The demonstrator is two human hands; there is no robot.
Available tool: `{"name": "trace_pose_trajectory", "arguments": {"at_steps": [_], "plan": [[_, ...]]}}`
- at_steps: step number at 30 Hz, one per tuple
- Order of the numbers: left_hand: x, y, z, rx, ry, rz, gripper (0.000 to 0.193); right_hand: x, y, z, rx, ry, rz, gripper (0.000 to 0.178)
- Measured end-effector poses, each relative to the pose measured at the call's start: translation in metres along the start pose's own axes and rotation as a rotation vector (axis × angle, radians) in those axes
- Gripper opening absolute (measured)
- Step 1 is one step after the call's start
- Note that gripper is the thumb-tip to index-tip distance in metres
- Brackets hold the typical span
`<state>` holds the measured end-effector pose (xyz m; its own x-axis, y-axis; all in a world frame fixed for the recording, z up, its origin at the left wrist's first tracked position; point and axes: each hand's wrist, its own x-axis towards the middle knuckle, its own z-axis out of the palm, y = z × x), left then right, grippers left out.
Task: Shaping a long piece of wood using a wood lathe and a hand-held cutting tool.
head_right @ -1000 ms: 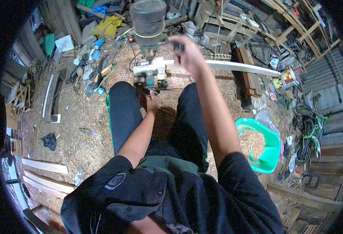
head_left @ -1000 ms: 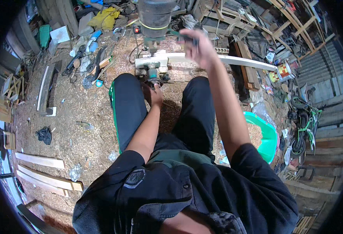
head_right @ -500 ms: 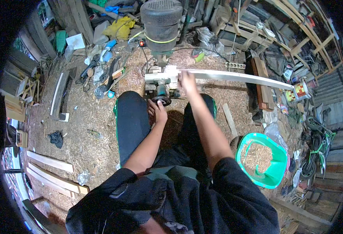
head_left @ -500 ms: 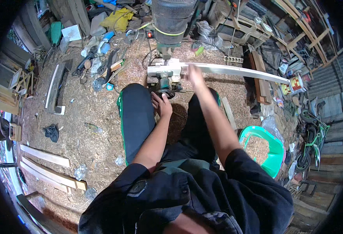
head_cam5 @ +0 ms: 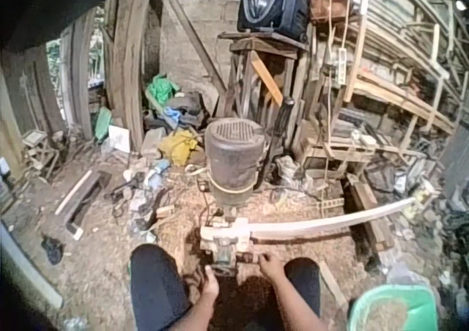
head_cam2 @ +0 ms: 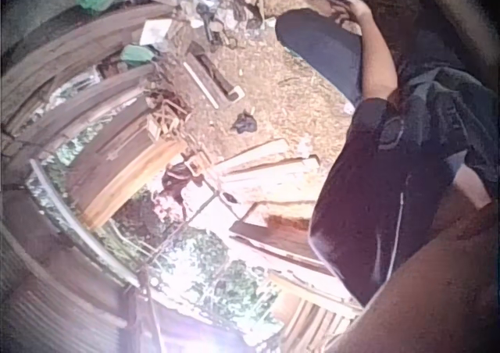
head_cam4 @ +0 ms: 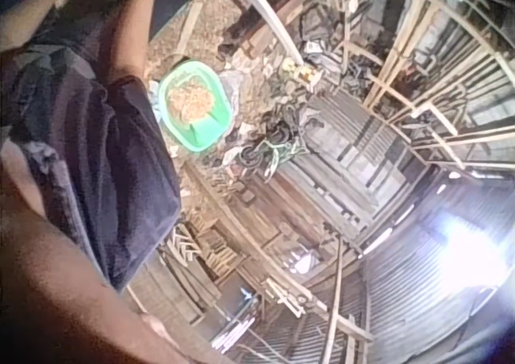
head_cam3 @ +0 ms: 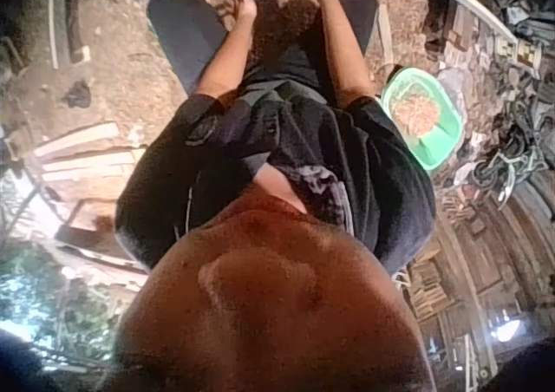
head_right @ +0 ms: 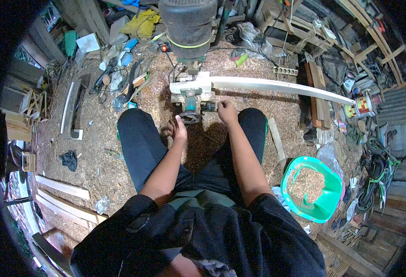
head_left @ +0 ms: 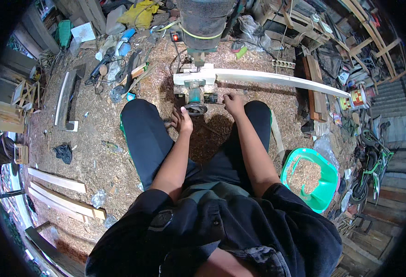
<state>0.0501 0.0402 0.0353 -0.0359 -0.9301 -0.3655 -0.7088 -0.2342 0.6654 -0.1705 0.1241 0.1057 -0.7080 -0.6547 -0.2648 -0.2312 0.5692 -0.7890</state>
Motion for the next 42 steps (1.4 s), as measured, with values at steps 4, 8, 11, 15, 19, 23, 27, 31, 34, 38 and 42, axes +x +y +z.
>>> {"name": "trace_pose_trajectory", "arguments": {"at_steps": [4,8,11,15,19,23,27,31,34,38,42], "plan": [[-0.003,0.015,0.011,-0.012,-0.051,0.038,0.082,0.017,0.03,-0.01,-0.029,-0.021,-0.113,0.038],[0.011,-0.002,0.002,-0.022,-0.065,-0.03,0.082,-0.002,0.006,-0.001,-0.27,-0.095,-0.182,0.037],[0.015,0.002,-0.002,-0.112,-0.054,-0.081,0.081,-0.009,-0.003,-0.001,-0.298,-0.131,-0.23,0.034],[-0.017,0.033,-0.006,-0.059,0.172,0.122,0.073,-0.011,0.004,-0.006,-0.21,-0.102,-0.337,0.032],[-0.059,0.067,-0.029,-0.1,0.202,0.603,0.064,-0.005,-0.025,-0.013,0.115,-0.024,-0.436,0.027],[-0.079,0.063,-0.035,0.172,0.0,0.705,0.064,0.011,-0.13,-0.051,0.384,0.223,-0.673,0.037],[-0.083,0.051,-0.031,0.279,-0.03,0.741,0.059,0.017,-0.264,-0.117,0.525,0.548,-0.85,0.054],[-0.055,0.031,-0.027,-0.155,-0.041,0.697,0.057,-0.005,-0.366,-0.153,0.814,0.381,-0.867,0.055],[-0.057,0.041,-0.026,-0.055,-0.085,0.737,0.058,0.012,-0.366,-0.176,0.801,0.337,-0.833,0.055],[-0.054,0.034,-0.038,-0.039,-0.14,0.694,0.06,-0.006,-0.345,-0.158,0.871,0.307,-0.861,0.063],[-0.052,0.029,-0.041,0.026,-0.124,0.746,0.059,-0.026,-0.358,-0.173,0.897,0.246,-0.628,0.061]]}}
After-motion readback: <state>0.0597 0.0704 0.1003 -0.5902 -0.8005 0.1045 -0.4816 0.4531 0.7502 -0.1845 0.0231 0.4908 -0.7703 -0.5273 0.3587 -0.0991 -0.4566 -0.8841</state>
